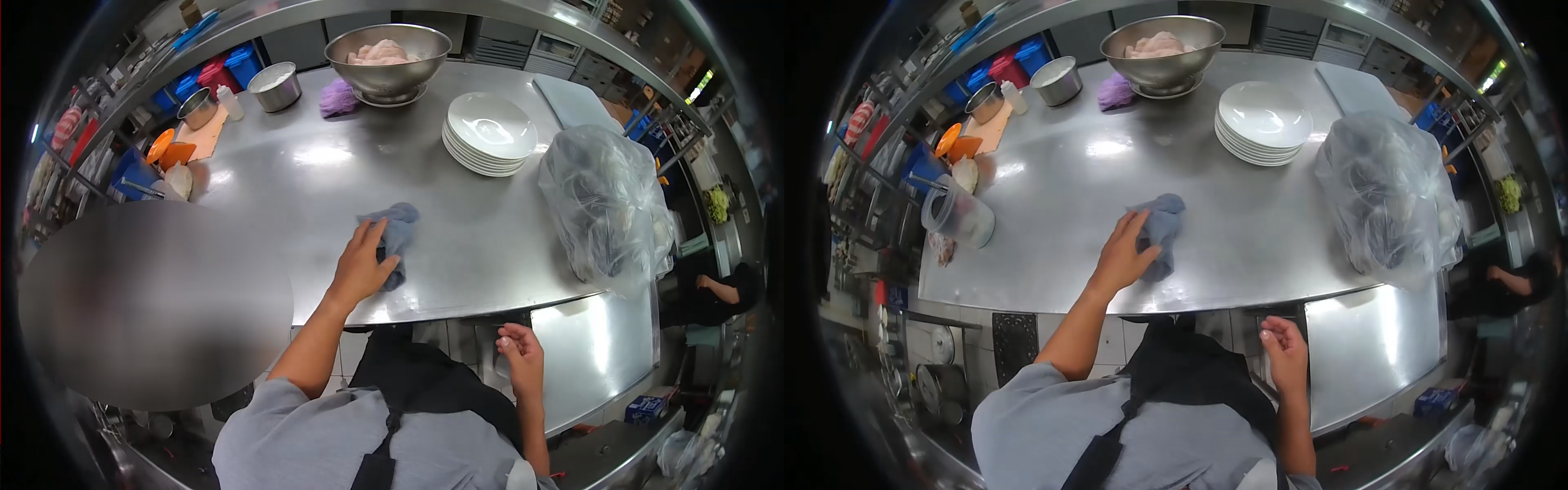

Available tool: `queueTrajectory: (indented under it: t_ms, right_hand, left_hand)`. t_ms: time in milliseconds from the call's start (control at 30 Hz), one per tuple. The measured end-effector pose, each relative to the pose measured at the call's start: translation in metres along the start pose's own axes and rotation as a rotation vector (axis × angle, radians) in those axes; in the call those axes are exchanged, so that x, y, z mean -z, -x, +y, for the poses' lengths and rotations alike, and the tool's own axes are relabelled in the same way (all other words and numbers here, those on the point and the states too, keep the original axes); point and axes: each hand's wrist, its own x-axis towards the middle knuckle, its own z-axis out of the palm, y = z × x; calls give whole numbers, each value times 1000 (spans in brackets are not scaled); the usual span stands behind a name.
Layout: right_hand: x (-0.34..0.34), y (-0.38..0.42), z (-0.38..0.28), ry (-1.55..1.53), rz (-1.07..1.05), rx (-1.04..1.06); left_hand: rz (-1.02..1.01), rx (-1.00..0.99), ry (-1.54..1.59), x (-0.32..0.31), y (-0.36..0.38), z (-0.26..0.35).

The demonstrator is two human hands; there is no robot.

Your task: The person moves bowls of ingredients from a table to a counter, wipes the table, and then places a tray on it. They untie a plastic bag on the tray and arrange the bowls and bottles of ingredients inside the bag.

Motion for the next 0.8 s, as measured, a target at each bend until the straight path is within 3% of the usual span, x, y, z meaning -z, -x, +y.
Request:
queueTrajectory:
  t_ms: [133, 233, 400, 467, 533, 633, 800]
  right_hand:
    - [-10, -6, 4, 175, -5, 33]
    - [-6, -10, 3, 388, 116, 93]
    - [21, -1, 5, 472, 303, 72]
    - [45, 2, 17, 492, 402, 49]
    - [67, 4, 29, 479, 468, 23]
    - [95, 11, 44, 774, 488, -78]
    - [137, 17, 73, 804, 484, -111]
  left_hand:
    - [30, -37, 131, -20, 6, -21]
    - [-47, -92, 244, -55, 12, -24]
    - [-255, -264, 381, -88, 16, 16]
    - [-437, -269, 446, -100, 14, 29]
    - [-493, -319, 423, -107, 9, 46]
    - [-612, -409, 359, -123, 4, 71]
    - [-636, -529, 237, -157, 2, 108]
